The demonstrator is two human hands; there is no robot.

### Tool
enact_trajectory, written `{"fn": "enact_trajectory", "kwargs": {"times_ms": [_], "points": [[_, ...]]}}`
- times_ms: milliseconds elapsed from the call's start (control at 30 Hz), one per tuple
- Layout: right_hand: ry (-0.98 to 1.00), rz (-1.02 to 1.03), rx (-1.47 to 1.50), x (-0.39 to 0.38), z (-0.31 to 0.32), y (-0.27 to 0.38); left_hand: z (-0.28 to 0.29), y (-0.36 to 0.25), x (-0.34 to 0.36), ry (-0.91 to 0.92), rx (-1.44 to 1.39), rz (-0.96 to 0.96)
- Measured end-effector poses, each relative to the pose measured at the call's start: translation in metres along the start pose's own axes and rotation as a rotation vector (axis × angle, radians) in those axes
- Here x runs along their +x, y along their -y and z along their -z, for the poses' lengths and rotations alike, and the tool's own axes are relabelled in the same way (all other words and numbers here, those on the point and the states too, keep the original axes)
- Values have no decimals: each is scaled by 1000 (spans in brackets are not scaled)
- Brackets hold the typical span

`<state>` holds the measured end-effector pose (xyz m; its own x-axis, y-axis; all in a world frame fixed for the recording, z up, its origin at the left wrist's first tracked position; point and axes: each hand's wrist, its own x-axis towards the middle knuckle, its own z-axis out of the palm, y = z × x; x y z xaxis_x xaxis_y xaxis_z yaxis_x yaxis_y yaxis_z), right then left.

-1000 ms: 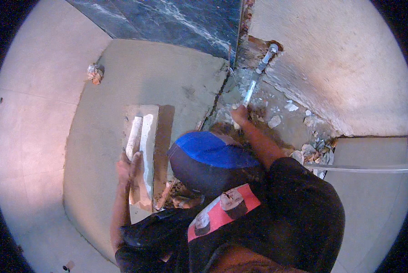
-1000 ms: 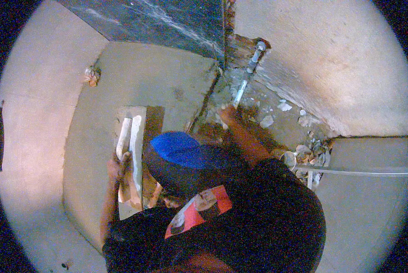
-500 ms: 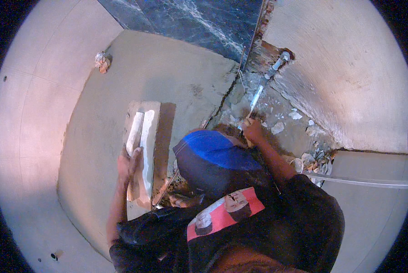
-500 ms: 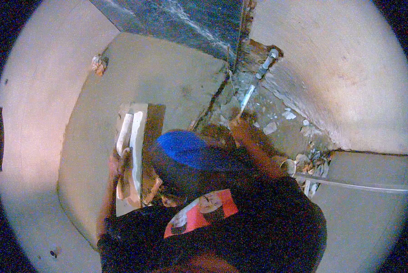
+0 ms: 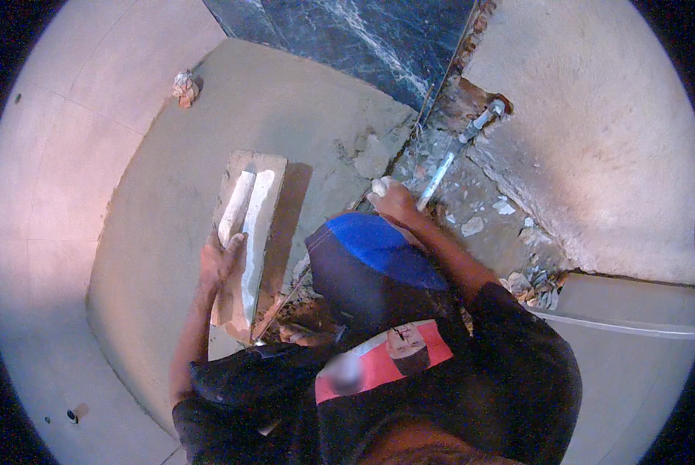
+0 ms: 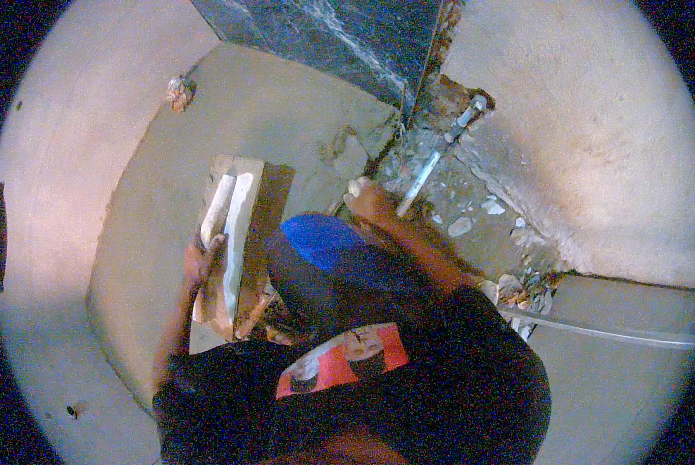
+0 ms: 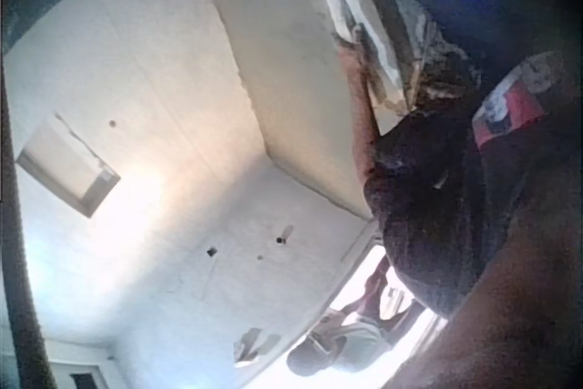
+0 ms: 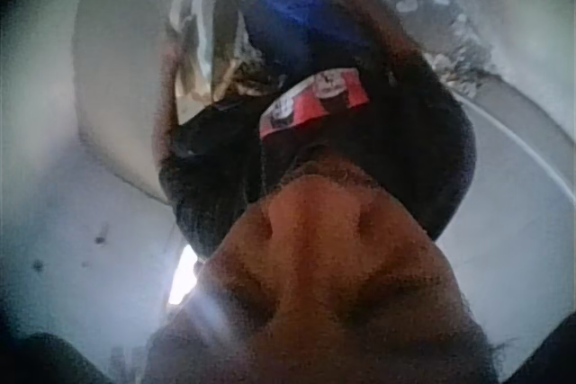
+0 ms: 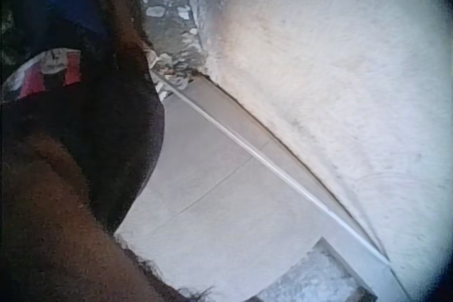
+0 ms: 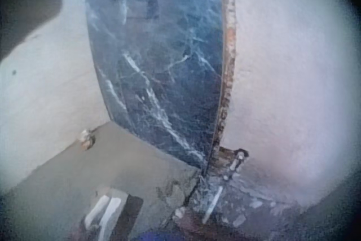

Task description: The person applies wet plaster to a floor area using a hand trowel and a smoothing board, spreading the material evenly over the surface.

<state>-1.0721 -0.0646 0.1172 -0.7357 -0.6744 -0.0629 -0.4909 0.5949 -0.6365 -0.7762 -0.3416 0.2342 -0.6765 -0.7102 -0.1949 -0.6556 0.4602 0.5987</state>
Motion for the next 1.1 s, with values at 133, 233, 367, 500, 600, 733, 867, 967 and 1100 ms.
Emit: {"fn": "enact_trajectory", "kwargs": {"times_ms": [133,233,367,500,600,733,867,967,1100], "points": [[-25,-232,-24,10,3,2,6,0,2,44,235,84],[-144,-100,-38,-6,12,-17,1,9,1,-19,50,53],[-204,-350,225,-8,18,-42,-3,18,6,17,-78,-19],[-289,-145,-95,11,13,-50,-2,16,11,64,24,64],[-215,-156,-430,29,8,-50,-3,11,8,46,-3,63],[-231,-254,-474,54,7,-48,-4,3,5,5,-18,57],[-226,-286,-411,70,11,-39,-2,-7,5,14,24,83],[-124,-233,-469,76,14,-21,1,-9,5,25,45,93],[-94,-332,-277,77,35,-2,-2,-3,6,38,43,92]]}}
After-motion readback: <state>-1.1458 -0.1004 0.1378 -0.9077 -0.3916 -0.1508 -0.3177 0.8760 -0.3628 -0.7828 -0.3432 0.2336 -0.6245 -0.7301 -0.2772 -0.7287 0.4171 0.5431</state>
